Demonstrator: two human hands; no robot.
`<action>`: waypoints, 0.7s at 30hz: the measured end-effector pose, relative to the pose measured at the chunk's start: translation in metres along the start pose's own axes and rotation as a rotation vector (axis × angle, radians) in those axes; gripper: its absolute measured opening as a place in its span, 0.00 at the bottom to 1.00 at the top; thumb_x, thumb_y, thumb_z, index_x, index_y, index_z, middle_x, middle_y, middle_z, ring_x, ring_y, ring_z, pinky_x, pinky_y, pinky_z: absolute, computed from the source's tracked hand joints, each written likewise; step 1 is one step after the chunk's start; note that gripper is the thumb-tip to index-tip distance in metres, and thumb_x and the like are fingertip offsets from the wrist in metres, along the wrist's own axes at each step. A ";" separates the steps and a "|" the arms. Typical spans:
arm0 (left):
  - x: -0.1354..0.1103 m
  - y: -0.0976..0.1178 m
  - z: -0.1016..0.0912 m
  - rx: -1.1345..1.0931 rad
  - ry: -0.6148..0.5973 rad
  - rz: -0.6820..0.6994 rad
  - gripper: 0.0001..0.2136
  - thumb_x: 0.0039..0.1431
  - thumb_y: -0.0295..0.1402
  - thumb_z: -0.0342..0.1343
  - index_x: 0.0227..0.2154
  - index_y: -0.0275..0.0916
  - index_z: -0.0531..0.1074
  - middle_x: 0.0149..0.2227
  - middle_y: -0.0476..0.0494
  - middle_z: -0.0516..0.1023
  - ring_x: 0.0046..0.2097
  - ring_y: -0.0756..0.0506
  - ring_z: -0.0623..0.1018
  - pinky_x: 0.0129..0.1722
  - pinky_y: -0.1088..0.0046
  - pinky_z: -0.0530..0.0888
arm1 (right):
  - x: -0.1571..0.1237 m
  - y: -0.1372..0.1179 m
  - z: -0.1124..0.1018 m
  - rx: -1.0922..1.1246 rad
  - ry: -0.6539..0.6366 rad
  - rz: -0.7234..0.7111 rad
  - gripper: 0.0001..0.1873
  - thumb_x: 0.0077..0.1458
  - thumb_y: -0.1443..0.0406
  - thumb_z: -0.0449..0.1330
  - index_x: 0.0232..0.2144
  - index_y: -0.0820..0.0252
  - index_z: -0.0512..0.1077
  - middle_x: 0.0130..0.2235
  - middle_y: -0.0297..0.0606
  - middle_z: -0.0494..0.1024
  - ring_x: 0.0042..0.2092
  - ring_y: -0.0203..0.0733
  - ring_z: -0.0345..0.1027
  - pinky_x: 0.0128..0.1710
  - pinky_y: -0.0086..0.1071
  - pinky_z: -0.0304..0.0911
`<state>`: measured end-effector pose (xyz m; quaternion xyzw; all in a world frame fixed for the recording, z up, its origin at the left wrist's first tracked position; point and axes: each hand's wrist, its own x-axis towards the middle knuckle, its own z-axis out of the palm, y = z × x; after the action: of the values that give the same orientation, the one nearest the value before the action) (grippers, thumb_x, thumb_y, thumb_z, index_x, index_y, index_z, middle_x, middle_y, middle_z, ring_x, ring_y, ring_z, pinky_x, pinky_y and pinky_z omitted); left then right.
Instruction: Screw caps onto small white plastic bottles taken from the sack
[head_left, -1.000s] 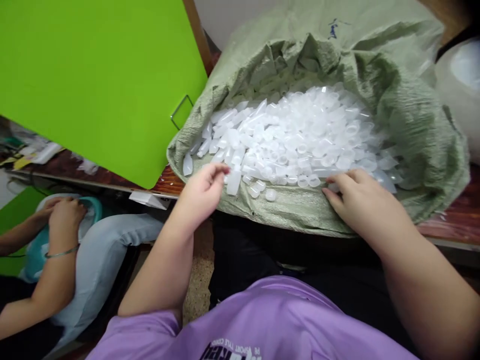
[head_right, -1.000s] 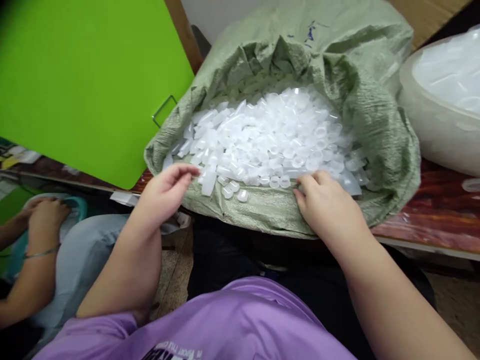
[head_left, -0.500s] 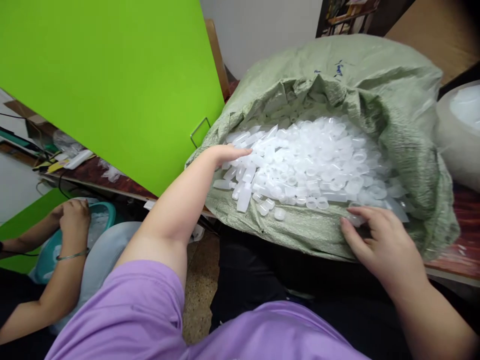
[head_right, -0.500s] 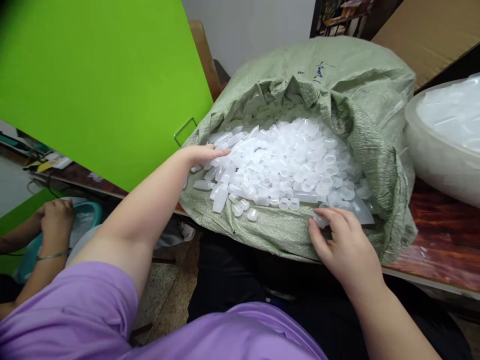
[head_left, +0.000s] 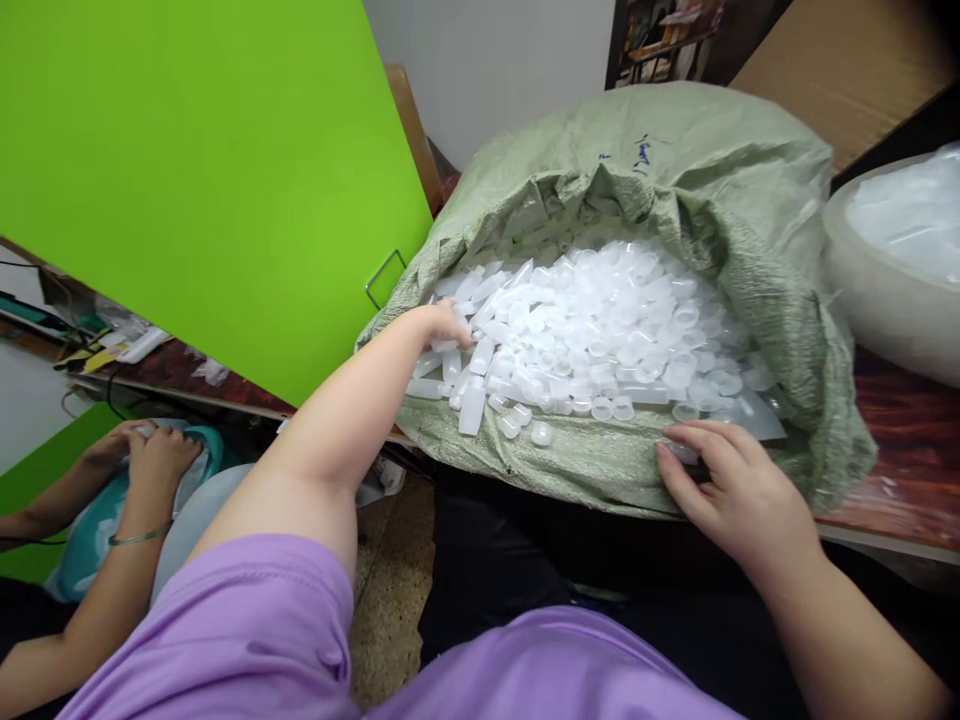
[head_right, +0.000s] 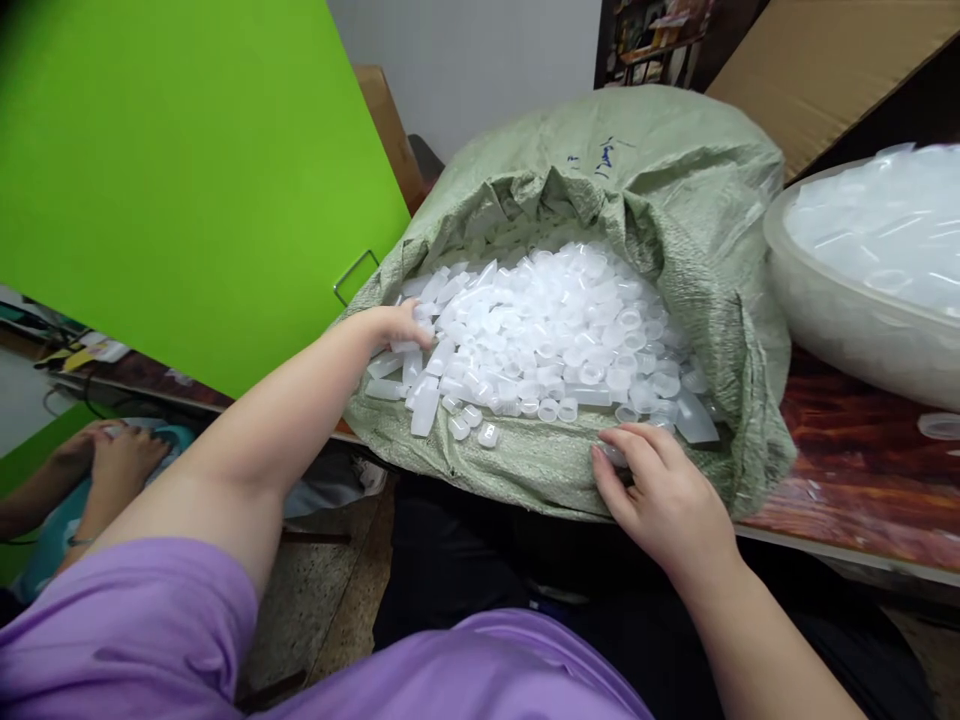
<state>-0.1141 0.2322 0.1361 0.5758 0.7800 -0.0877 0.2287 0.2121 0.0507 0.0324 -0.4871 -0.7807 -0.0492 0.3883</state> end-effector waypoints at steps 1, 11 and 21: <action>-0.001 -0.002 0.002 0.001 0.039 0.008 0.54 0.33 0.34 0.63 0.63 0.38 0.38 0.55 0.27 0.64 0.44 0.34 0.74 0.34 0.64 0.73 | 0.000 0.000 0.000 -0.001 0.001 0.000 0.11 0.56 0.62 0.56 0.38 0.64 0.70 0.38 0.45 0.73 0.38 0.45 0.71 0.39 0.35 0.67; 0.000 -0.021 0.022 -0.110 0.424 0.142 0.39 0.38 0.33 0.61 0.56 0.41 0.52 0.45 0.42 0.73 0.42 0.42 0.75 0.40 0.71 0.70 | -0.002 -0.001 0.002 0.001 0.018 -0.010 0.09 0.55 0.64 0.57 0.38 0.63 0.70 0.38 0.43 0.73 0.38 0.43 0.71 0.40 0.34 0.67; -0.049 -0.017 0.016 -0.686 0.587 0.579 0.32 0.36 0.26 0.61 0.47 0.42 0.57 0.38 0.49 0.69 0.38 0.47 0.73 0.39 0.72 0.70 | 0.000 0.002 0.001 0.097 0.176 0.085 0.12 0.53 0.64 0.59 0.41 0.60 0.70 0.41 0.44 0.72 0.43 0.45 0.69 0.46 0.40 0.66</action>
<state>-0.1149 0.1781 0.1421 0.6599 0.6044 0.4036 0.1908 0.2131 0.0520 0.0312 -0.4944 -0.7236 -0.0374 0.4802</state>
